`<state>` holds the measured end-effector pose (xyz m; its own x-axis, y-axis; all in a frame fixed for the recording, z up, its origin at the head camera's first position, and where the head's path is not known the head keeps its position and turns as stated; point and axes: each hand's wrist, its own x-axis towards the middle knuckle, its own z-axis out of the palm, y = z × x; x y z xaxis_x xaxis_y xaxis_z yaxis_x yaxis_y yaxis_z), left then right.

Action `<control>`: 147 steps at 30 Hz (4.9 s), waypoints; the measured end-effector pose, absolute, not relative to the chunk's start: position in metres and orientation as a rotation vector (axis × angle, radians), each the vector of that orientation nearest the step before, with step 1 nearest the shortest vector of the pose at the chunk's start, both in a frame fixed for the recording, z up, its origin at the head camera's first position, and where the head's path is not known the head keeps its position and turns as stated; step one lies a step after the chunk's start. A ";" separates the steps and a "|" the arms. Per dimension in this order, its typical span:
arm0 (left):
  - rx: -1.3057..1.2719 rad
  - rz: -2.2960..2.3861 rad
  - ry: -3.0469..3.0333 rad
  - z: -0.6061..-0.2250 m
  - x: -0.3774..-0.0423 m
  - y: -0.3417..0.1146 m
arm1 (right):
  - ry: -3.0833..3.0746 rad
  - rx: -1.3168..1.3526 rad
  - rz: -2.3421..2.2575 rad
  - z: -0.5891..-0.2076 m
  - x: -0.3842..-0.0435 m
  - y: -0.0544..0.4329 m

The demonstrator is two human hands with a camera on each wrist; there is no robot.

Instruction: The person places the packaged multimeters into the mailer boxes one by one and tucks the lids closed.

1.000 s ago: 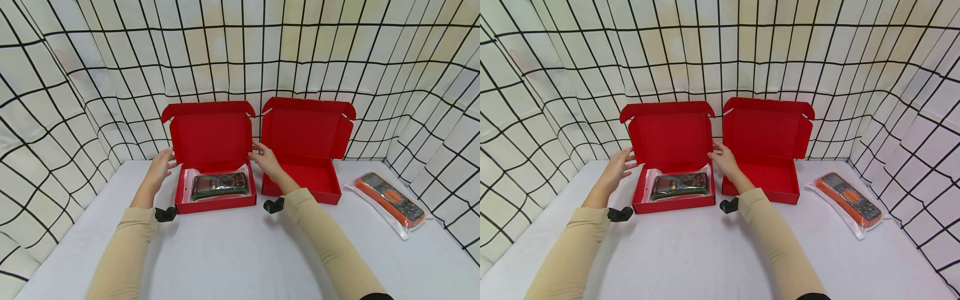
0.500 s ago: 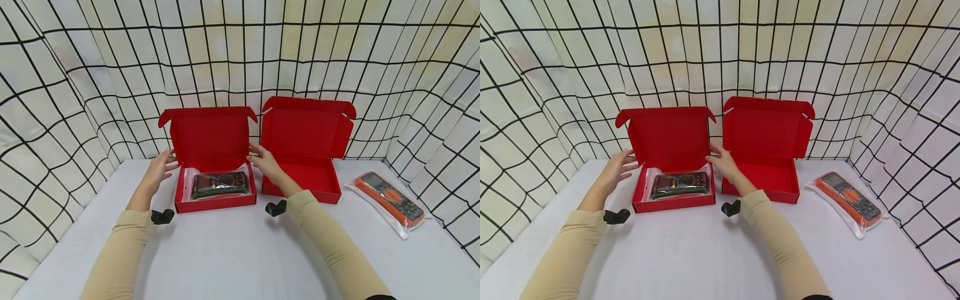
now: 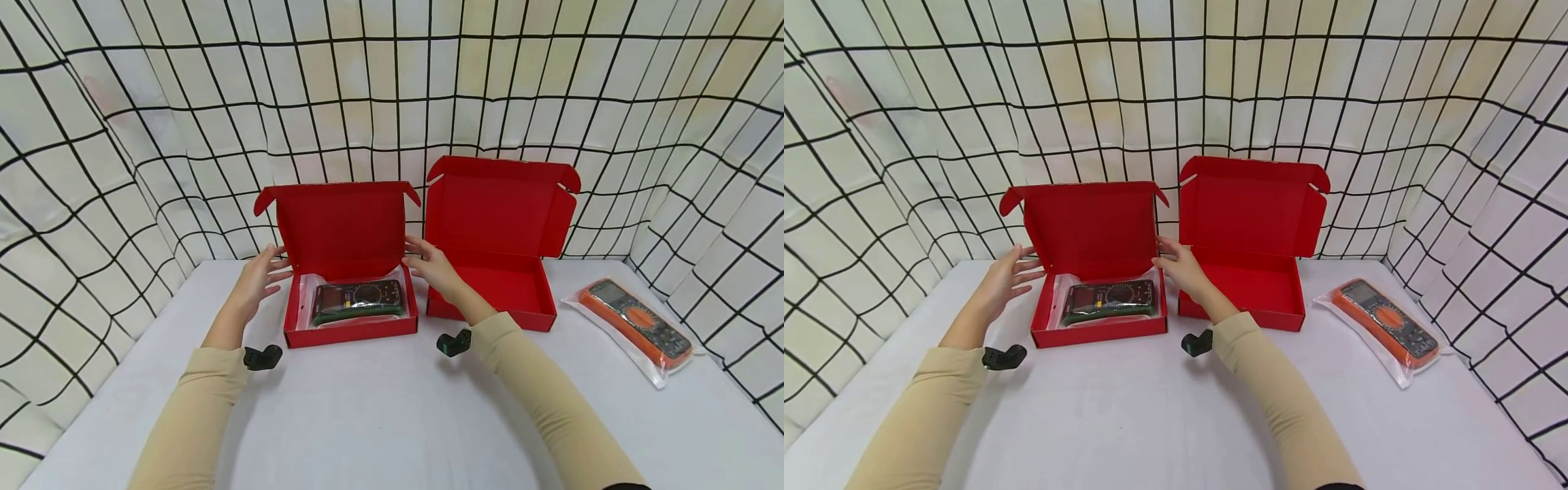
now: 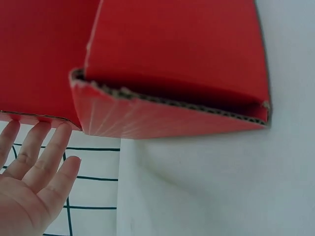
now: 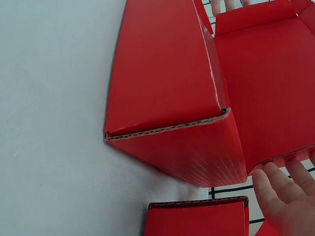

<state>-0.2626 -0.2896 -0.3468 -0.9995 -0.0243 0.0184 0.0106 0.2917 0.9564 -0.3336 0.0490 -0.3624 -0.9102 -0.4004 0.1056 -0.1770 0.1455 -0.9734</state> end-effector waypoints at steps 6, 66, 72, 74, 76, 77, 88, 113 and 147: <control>-0.008 -1.879 -2.497 -0.349 -0.262 -0.291 | 2.252 -0.546 -1.833 -0.363 -0.332 0.052; -0.178 -2.114 -2.426 -0.337 -0.249 -0.320 | 1.969 -0.529 -1.960 -0.353 -0.330 0.075; -0.155 -2.215 -2.308 -0.320 -0.249 -0.321 | 1.983 -0.566 -2.022 -0.330 -0.332 0.073; -0.143 -2.215 -2.317 -0.317 -0.249 -0.320 | 2.012 -0.557 -2.000 -0.323 -0.332 0.071; -0.129 -2.202 -2.336 -0.314 -0.249 -0.319 | 2.051 -0.552 -1.958 -0.319 -0.332 0.068; -0.122 -2.191 -2.344 -0.313 -0.248 -0.317 | 2.070 -0.552 -1.935 -0.318 -0.332 0.067; -0.146 -2.006 -2.452 -0.307 -0.243 -0.309 | 2.128 -0.611 -1.867 -0.322 -0.328 0.068; -0.372 -2.091 -2.263 -0.341 -0.249 -0.321 | 2.218 -0.773 -1.828 -0.350 -0.318 0.077; -0.554 -1.607 -2.673 -0.367 -0.224 -0.334 | 2.283 -1.019 -1.490 -0.381 -0.298 0.088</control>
<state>-0.2242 -0.3337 -0.3666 -0.9384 0.3087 0.1553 0.2819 0.4240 0.8606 -0.2976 0.0884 -0.3813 -0.7319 -0.6588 0.1741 -0.4246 0.2410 -0.8727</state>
